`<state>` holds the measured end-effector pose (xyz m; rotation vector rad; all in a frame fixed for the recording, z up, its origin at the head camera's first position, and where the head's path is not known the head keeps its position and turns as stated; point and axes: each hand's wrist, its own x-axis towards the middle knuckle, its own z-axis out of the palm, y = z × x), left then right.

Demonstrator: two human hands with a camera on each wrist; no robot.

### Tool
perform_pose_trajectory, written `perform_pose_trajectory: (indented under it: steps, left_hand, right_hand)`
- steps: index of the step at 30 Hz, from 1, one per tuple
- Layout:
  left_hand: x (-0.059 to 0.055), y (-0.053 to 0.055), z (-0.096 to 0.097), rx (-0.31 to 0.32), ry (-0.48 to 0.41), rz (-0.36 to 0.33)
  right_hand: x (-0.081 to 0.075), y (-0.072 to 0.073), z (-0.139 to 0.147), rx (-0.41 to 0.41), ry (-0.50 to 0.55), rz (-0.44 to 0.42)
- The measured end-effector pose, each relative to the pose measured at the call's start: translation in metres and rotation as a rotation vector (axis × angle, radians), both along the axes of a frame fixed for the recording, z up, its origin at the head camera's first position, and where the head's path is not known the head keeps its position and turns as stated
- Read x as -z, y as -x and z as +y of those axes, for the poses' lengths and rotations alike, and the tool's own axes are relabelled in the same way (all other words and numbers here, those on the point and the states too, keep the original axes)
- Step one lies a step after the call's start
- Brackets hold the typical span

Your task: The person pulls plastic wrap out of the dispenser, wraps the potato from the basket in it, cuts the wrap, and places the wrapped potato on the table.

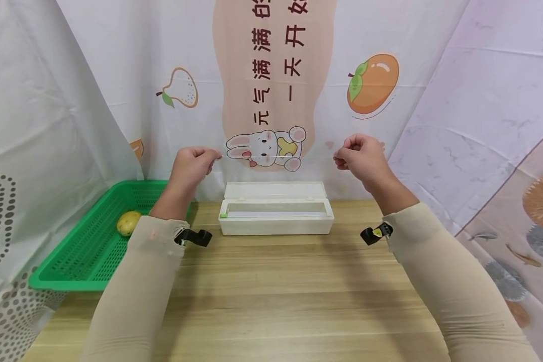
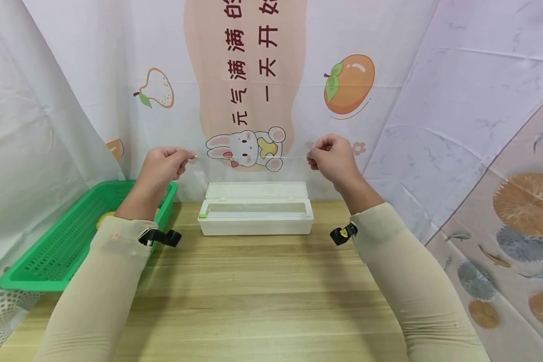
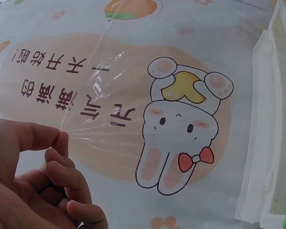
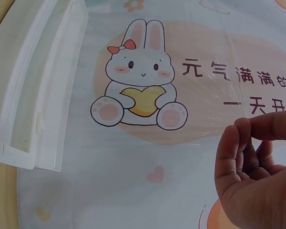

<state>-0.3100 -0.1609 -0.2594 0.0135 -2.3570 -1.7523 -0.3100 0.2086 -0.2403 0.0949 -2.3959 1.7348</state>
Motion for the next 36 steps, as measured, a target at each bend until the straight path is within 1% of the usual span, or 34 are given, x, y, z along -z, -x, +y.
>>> perform_pose_trajectory:
  steps: [12, 16, 22, 26, 36]
  left_hand:
    - [-0.005, 0.001, 0.001, -0.018, 0.032, -0.009]
    - [-0.008, 0.001, 0.002, -0.020, 0.034, 0.005]
    - [-0.010, 0.000, 0.003, -0.007, 0.021, 0.023]
    - [-0.012, -0.001, 0.004, -0.010, 0.015, 0.026]
    - [-0.020, -0.004, 0.005, 0.000, 0.019, 0.039]
  right_hand:
    - [-0.005, -0.002, 0.002, -0.008, 0.003, 0.020]
    - [-0.007, -0.003, 0.002, -0.012, 0.009, 0.023]
    - [-0.011, -0.005, 0.003, -0.005, 0.014, 0.016]
    - [-0.013, -0.006, 0.003, -0.005, 0.029, 0.018]
    - [-0.017, -0.008, 0.004, 0.001, 0.028, 0.032]
